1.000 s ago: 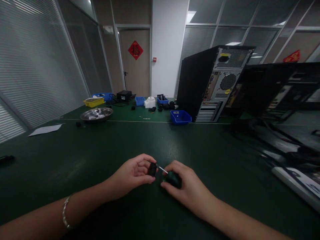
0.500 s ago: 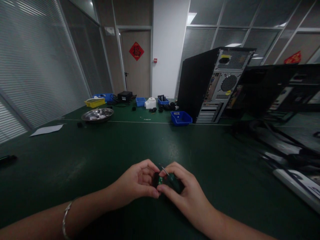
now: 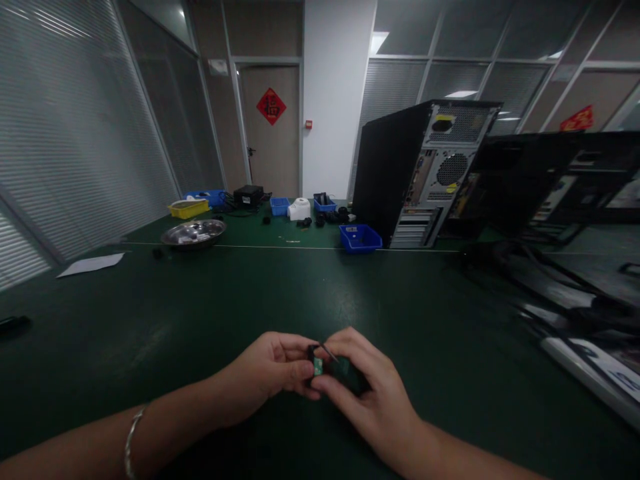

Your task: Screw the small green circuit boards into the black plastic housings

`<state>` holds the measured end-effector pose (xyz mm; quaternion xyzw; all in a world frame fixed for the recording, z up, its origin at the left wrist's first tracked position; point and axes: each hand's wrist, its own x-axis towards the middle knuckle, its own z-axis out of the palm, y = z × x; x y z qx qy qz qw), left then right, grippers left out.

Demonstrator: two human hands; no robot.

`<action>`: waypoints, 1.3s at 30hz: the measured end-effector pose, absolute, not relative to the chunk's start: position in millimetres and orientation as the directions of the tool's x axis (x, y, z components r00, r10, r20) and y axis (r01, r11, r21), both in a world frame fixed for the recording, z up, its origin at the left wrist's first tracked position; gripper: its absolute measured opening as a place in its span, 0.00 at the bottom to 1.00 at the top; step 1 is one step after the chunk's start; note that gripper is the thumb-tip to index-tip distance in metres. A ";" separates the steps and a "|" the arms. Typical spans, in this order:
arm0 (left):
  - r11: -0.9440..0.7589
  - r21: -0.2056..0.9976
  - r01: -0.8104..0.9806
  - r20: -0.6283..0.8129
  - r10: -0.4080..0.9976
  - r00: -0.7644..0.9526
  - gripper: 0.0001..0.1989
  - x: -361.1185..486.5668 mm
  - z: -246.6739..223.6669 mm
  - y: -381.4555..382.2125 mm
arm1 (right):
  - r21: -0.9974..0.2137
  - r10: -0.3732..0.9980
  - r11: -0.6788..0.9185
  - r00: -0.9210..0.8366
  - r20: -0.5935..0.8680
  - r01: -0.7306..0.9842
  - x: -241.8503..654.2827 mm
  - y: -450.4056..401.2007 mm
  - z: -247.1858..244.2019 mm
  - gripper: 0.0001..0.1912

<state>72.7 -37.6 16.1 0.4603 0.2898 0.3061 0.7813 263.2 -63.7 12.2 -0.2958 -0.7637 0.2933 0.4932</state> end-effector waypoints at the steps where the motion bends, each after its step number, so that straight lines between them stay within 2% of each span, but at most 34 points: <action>1: 0.400 0.891 -0.212 -0.176 0.738 0.652 0.16 72.8 16.9 -38.3 | -0.736 0.736 0.658 -0.337 0.587 0.158 263.3 -63.6 11.5 0.09; 10: 0.350 0.917 -0.191 -0.113 0.688 0.717 0.15 71.0 15.4 -40.3 | -0.711 0.715 0.679 -0.382 0.586 0.181 264.5 -61.3 5.5 0.14; 15: 0.284 0.931 -0.230 -0.084 0.778 0.623 0.14 73.4 16.2 -41.3 | -0.730 0.725 0.658 -0.420 0.546 0.187 265.1 -59.3 8.0 0.19; 18: 0.185 0.941 -0.283 -0.041 0.893 0.448 0.17 65.4 16.1 -27.7 | -0.743 0.737 0.640 -0.429 0.521 0.197 267.4 -58.3 11.1 0.22; 21: 0.044 0.958 -0.284 0.007 0.985 0.174 0.15 41.6 15.0 2.2 | -0.741 0.755 0.630 -0.410 0.512 0.234 270.3 -57.4 11.6 0.19; 25: -0.065 0.944 -0.323 0.038 0.995 -0.090 0.11 -5.4 14.0 46.6 | -0.754 0.766 0.611 -0.418 0.488 0.240 272.6 -56.8 9.3 0.15; 28: -0.140 0.929 -0.342 0.049 0.964 -0.261 0.15 -33.2 15.7 65.9 | -0.769 0.776 0.593 -0.425 0.466 0.239 273.6 -56.9 8.4 0.14; 30: -0.165 0.923 -0.349 0.051 0.948 -0.314 0.17 -42.1 16.9 70.8 | -0.773 0.780 0.588 -0.422 0.462 0.239 274.1 -56.8 8.9 0.14; 34: -0.137 0.928 -0.346 0.040 0.961 -0.273 0.15 -36.5 17.0 67.5 | -0.773 0.791 0.581 -0.398 0.465 0.253 274.4 -55.4 11.4 0.12; 39: 0.005 0.965 -0.262 -0.004 1.000 0.003 0.10 -2.4 16.7 41.6 | -0.779 0.812 0.564 -0.354 0.463 0.274 276.0 -50.2 11.9 0.11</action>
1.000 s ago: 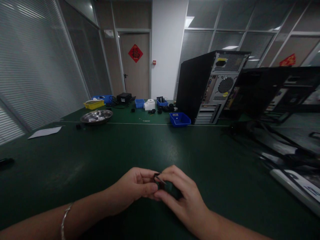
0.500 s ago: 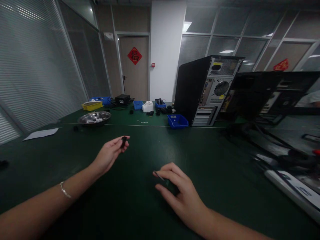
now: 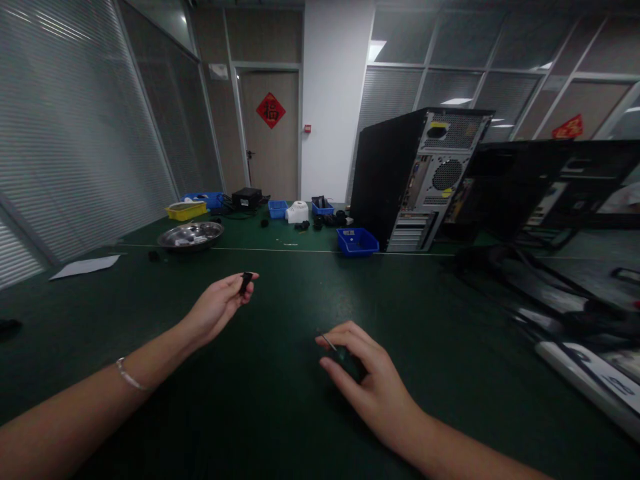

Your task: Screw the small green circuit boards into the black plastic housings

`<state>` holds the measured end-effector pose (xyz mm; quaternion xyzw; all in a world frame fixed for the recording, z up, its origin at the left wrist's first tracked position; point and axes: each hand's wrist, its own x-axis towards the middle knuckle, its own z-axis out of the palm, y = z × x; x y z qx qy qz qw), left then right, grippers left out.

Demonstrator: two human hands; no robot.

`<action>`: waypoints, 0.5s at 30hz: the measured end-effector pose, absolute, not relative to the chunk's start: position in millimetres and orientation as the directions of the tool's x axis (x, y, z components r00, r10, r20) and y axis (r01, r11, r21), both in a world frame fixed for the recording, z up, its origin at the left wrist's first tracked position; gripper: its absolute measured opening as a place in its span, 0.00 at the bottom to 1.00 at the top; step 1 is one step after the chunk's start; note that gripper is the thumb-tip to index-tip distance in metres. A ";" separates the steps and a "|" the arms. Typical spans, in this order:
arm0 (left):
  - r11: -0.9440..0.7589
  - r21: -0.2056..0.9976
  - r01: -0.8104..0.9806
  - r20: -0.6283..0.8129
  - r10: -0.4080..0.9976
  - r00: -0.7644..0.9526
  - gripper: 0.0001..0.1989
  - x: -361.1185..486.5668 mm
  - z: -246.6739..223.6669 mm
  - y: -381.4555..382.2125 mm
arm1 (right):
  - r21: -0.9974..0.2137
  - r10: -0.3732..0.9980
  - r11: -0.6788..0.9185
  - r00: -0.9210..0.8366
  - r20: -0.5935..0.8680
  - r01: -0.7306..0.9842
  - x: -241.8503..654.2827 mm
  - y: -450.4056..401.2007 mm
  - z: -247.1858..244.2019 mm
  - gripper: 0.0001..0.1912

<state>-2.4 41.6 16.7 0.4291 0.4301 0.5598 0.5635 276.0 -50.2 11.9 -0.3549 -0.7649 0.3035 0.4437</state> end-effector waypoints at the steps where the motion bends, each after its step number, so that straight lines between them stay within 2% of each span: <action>1: 0.026 0.973 -0.230 -0.011 0.998 0.066 0.11 5.4 16.8 34.1 | -0.788 0.826 0.545 -0.345 0.445 0.288 276.6 -49.4 11.6 0.11; 5: 0.028 0.999 -0.026 -0.020 0.958 0.285 0.16 31.8 16.7 2.9 | -0.821 0.882 0.451 -0.312 0.352 0.350 278.0 -48.8 10.4 0.13; 7: -0.109 0.981 0.158 0.035 0.912 0.408 0.15 40.5 16.8 -9.7 | -0.831 0.885 0.442 -0.316 0.342 0.338 277.7 -49.3 10.5 0.12; 9: -0.220 0.938 0.270 0.060 0.866 0.496 0.13 45.9 18.1 -18.2 | -0.831 0.873 0.456 -0.342 0.348 0.317 276.9 -49.2 10.7 0.12; 15: -0.339 0.864 0.371 0.116 0.853 0.509 0.12 48.0 22.2 -22.5 | -0.802 0.821 0.519 -0.435 0.370 0.297 275.1 -46.5 11.4 0.18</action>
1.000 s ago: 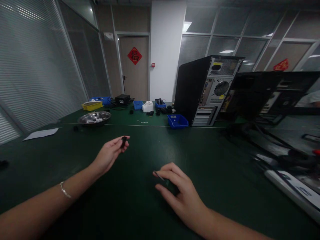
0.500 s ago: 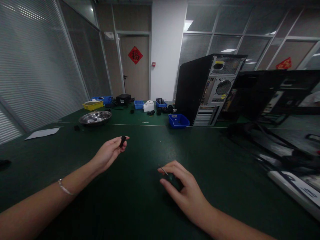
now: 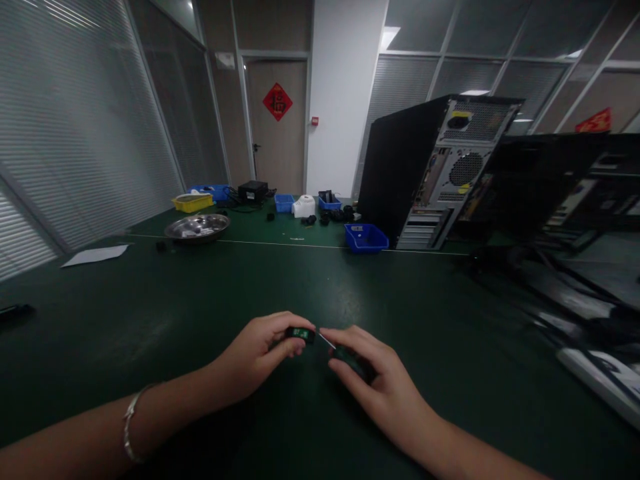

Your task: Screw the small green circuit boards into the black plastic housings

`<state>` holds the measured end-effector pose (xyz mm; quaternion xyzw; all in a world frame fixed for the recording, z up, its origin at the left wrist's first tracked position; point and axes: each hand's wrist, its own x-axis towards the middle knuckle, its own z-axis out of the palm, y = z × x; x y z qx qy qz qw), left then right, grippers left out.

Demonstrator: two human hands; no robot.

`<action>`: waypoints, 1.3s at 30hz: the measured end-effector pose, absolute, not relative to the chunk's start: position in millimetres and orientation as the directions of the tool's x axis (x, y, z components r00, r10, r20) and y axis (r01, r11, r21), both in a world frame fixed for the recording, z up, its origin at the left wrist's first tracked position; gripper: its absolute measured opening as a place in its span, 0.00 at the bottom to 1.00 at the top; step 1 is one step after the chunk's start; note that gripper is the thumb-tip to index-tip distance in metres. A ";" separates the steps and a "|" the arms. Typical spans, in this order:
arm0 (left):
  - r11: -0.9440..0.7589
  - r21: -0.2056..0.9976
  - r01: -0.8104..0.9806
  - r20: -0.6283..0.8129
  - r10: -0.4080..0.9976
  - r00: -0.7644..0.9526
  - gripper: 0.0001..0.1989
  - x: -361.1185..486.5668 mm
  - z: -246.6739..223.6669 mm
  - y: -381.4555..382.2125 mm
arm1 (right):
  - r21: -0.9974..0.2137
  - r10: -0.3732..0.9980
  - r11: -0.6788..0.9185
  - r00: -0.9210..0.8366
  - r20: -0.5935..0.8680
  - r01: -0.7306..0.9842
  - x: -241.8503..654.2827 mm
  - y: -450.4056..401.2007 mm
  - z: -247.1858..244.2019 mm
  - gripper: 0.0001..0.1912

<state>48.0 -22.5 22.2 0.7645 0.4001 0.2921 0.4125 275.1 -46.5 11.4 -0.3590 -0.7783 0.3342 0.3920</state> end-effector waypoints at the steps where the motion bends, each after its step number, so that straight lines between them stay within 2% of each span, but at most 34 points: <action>1: -0.344 0.866 0.364 0.129 0.855 0.502 0.12 47.6 21.8 -22.2 | -0.799 0.812 0.525 -0.452 0.369 0.292 275.0 -46.5 11.5 0.19; 11: -0.485 0.801 0.351 0.249 0.803 0.542 0.12 49.1 25.5 -25.1 | -0.747 0.803 0.558 -0.461 0.377 0.360 276.5 -50.1 8.4 0.21; 18: -0.527 0.754 0.392 0.260 0.788 0.559 0.11 48.5 28.5 -26.9 | -0.759 0.788 0.574 -0.463 0.407 0.309 275.3 -50.6 10.0 0.21; 26: -0.419 0.837 0.353 0.202 0.835 0.511 0.11 50.3 27.4 -28.1 | -0.769 0.780 0.579 -0.461 0.424 0.271 275.3 -50.6 10.2 0.22; 39: -0.200 0.970 0.137 0.121 0.889 0.441 0.11 55.1 23.9 -29.7 | -0.784 0.787 0.567 -0.447 0.425 0.252 272.9 -49.5 11.9 0.21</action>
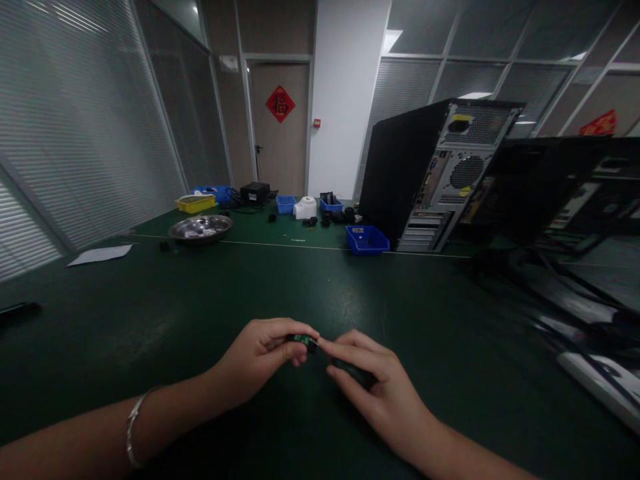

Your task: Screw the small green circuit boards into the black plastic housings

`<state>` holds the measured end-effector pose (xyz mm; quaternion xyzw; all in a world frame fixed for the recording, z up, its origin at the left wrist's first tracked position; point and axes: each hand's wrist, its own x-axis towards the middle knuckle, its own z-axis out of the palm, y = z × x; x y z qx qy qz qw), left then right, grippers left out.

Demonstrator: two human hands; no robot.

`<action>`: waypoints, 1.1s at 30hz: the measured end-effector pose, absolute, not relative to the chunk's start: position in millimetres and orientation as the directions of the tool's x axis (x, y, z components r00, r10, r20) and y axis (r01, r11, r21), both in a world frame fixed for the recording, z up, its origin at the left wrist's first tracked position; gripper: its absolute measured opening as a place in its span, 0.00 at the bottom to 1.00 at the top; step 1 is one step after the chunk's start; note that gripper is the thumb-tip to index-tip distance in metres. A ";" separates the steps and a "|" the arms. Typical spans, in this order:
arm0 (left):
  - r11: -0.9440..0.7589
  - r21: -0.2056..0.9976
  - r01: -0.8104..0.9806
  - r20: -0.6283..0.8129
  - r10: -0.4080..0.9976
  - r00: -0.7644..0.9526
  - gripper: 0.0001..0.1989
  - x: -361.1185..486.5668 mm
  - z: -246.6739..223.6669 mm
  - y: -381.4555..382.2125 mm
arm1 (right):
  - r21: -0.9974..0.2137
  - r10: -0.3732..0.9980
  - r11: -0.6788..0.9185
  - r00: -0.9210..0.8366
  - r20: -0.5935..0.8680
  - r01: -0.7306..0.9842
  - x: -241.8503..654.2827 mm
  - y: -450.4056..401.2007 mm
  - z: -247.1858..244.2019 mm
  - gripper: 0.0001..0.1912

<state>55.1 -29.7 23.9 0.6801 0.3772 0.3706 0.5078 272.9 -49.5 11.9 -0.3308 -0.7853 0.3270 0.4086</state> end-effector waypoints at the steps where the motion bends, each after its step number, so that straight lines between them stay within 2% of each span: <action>1: -0.187 0.974 0.129 0.114 0.893 0.436 0.11 55.7 24.1 -30.0 | -0.781 0.789 0.567 -0.445 0.424 0.261 272.9 -49.9 11.8 0.21; 9: 0.057 0.998 0.003 -0.053 0.902 0.428 0.12 59.7 27.0 -28.1 | -0.713 0.783 0.598 -0.460 0.419 0.367 274.9 -51.1 10.1 0.21; 18: 0.189 0.975 -0.117 -0.112 0.872 0.477 0.13 55.2 13.7 -21.8 | -0.713 0.763 0.610 -0.501 0.410 0.345 275.2 -46.9 7.4 0.19; 28: 0.170 0.972 -0.162 -0.081 0.890 0.449 0.11 57.6 11.0 -19.5 | -0.691 0.761 0.617 -0.506 0.405 0.375 276.0 -46.4 6.9 0.20; 33: 0.189 0.966 -0.176 -0.089 0.884 0.458 0.11 57.3 10.1 -18.9 | -0.740 0.765 0.592 -0.514 0.389 0.320 276.5 -45.1 8.1 0.20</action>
